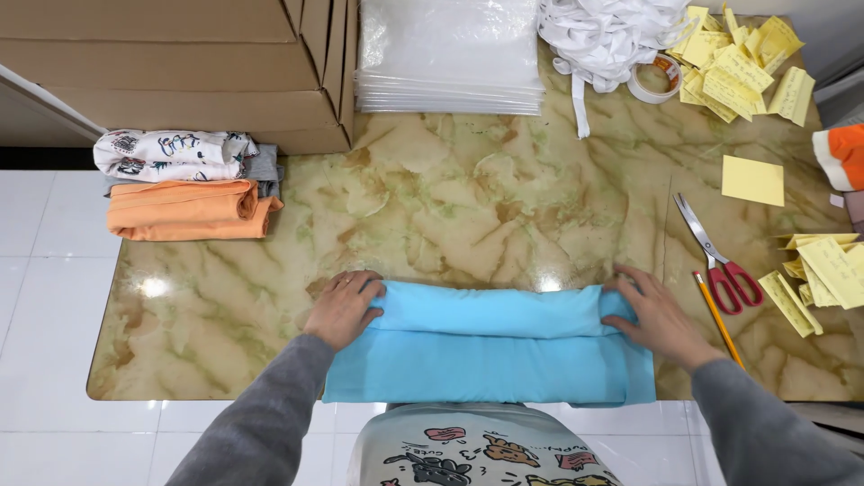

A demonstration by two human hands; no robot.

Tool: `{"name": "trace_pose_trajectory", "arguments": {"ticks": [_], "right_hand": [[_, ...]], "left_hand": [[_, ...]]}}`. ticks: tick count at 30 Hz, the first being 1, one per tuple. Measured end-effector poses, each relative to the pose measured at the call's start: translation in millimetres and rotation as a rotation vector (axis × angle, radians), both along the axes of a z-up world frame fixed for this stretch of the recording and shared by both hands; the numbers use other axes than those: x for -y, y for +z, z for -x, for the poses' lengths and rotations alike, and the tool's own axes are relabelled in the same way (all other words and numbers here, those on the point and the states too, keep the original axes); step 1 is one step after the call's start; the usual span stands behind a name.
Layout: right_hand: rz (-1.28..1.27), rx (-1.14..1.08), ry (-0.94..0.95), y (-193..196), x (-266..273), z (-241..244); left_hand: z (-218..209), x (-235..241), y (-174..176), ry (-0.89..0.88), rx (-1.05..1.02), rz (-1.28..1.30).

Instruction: The person takes several shirts from a clothing rack, removes them from hangers, and folds them on a table. They fold a light blue polo shirt, a maroon t-shirt, and a blue and white striped t-shirt, stacking them neatly on the table.

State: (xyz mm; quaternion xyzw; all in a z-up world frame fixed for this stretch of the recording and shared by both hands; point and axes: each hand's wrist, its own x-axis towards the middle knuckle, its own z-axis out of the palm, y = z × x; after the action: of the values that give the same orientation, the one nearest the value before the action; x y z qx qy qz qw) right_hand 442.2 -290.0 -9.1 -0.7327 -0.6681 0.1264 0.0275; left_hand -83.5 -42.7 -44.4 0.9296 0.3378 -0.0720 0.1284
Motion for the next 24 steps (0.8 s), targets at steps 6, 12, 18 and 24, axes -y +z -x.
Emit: {"name": "trace_pose_trajectory", "arguments": {"ticks": [6,12,18,24], "right_hand": [[0.231,-0.043,-0.092,33,-32,9],[-0.249,0.269,0.023,-36,6,-16],[-0.273,0.140,0.185,-16,66,24],[-0.131,-0.186,0.023,9,59,31]], "left_hand": [[-24,-29,19,-0.049,-0.138,0.136],[12,-9,5,-0.165,0.100,-0.278],[38,47,27,-0.334,0.086,-0.319],[43,60,30,-0.049,0.213,-0.019]]}}
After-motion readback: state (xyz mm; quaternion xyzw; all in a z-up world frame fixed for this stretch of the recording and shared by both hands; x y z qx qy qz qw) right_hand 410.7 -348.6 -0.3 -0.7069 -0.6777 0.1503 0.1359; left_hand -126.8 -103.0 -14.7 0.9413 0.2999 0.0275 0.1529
